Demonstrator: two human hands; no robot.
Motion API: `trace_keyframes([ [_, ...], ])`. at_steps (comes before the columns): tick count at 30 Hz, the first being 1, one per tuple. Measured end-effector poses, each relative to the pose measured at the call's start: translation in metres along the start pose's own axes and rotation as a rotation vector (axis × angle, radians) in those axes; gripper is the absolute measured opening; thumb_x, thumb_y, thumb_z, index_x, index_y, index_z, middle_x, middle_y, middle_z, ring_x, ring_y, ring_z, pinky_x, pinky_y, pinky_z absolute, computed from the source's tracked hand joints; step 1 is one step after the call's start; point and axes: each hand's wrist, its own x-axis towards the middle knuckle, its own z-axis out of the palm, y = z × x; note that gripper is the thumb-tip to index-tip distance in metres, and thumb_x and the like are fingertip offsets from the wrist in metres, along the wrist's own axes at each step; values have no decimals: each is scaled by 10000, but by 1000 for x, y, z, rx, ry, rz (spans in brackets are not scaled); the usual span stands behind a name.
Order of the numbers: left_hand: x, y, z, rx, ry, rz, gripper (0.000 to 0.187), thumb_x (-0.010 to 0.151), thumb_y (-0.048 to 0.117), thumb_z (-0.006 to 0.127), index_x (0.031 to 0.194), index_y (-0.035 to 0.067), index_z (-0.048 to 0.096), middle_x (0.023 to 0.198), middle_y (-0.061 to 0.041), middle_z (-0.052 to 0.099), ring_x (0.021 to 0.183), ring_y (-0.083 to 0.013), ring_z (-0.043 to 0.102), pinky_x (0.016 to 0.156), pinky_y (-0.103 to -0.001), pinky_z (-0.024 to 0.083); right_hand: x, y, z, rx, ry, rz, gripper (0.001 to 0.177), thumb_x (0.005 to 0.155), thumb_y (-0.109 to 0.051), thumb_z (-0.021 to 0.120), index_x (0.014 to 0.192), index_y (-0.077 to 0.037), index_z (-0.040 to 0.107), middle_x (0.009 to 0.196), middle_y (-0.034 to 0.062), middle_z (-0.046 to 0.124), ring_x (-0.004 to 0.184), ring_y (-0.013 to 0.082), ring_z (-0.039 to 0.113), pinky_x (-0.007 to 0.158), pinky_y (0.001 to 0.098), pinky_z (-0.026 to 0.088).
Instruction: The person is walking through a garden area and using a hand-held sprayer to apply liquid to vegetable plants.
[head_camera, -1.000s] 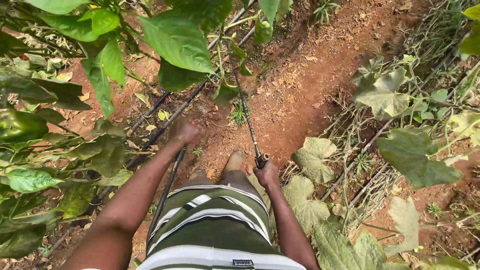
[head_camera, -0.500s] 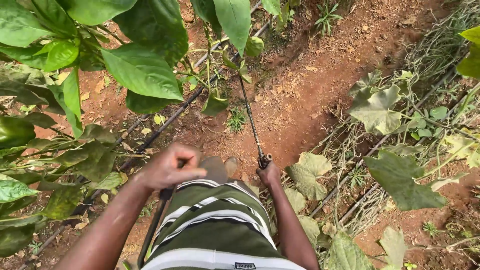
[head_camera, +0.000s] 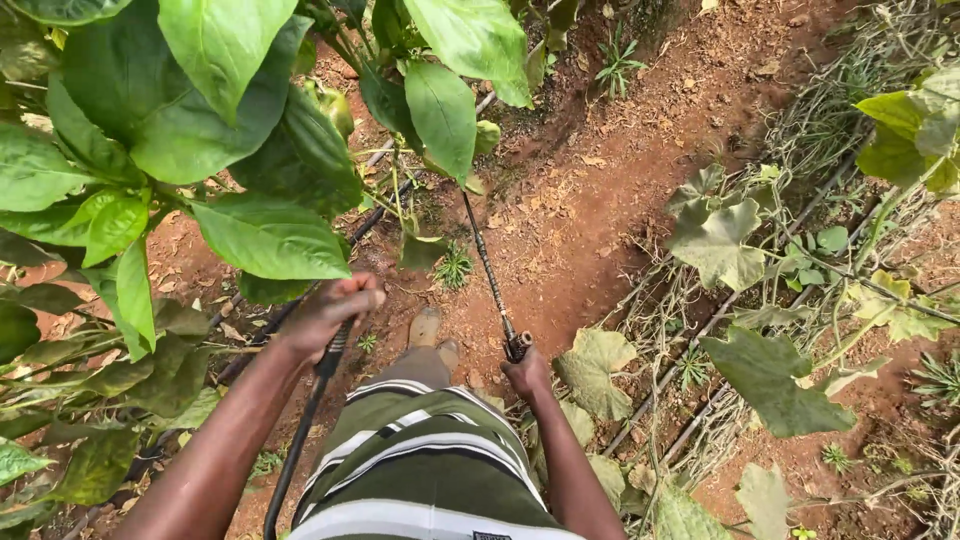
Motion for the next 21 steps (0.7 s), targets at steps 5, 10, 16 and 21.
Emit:
trace_keyframes([
  [5, -74, 51, 2, -85, -348, 325, 234, 924, 78, 786, 727, 92, 663, 603, -21, 511, 594, -218, 464, 560, -409, 441, 19, 5, 11, -60, 5, 12, 569, 881, -408, 941, 1264, 3, 859, 1291, 312, 847, 1356, 489, 766, 1140, 611, 624],
  [10, 72, -180, -48, -77, -277, 217, 255, 981, 50, 734, 745, 63, 636, 664, -11, 496, 660, -194, 457, 617, -387, 409, -1, -6, 14, -61, 23, 22, 535, 877, -370, 912, 1242, 20, 879, 1300, 313, 850, 1370, 490, 758, 1142, 625, 611],
  [16, 162, -196, -31, -110, 23, -93, 254, 1052, 101, 618, 809, 31, 630, 755, -26, 499, 764, -223, 501, 767, -415, 392, -42, -48, -7, -42, 37, 38, 560, 853, -413, 918, 1230, -1, 890, 1270, 306, 858, 1348, 487, 768, 1119, 618, 624],
  [21, 178, -164, -17, -263, 177, -173, 314, 1062, 138, 595, 760, 54, 621, 722, -66, 514, 763, -278, 524, 829, -487, 362, 19, 19, 35, -41, 26, -31, 507, 876, -327, 883, 1241, 25, 872, 1245, 322, 855, 1311, 517, 778, 1096, 645, 623],
])
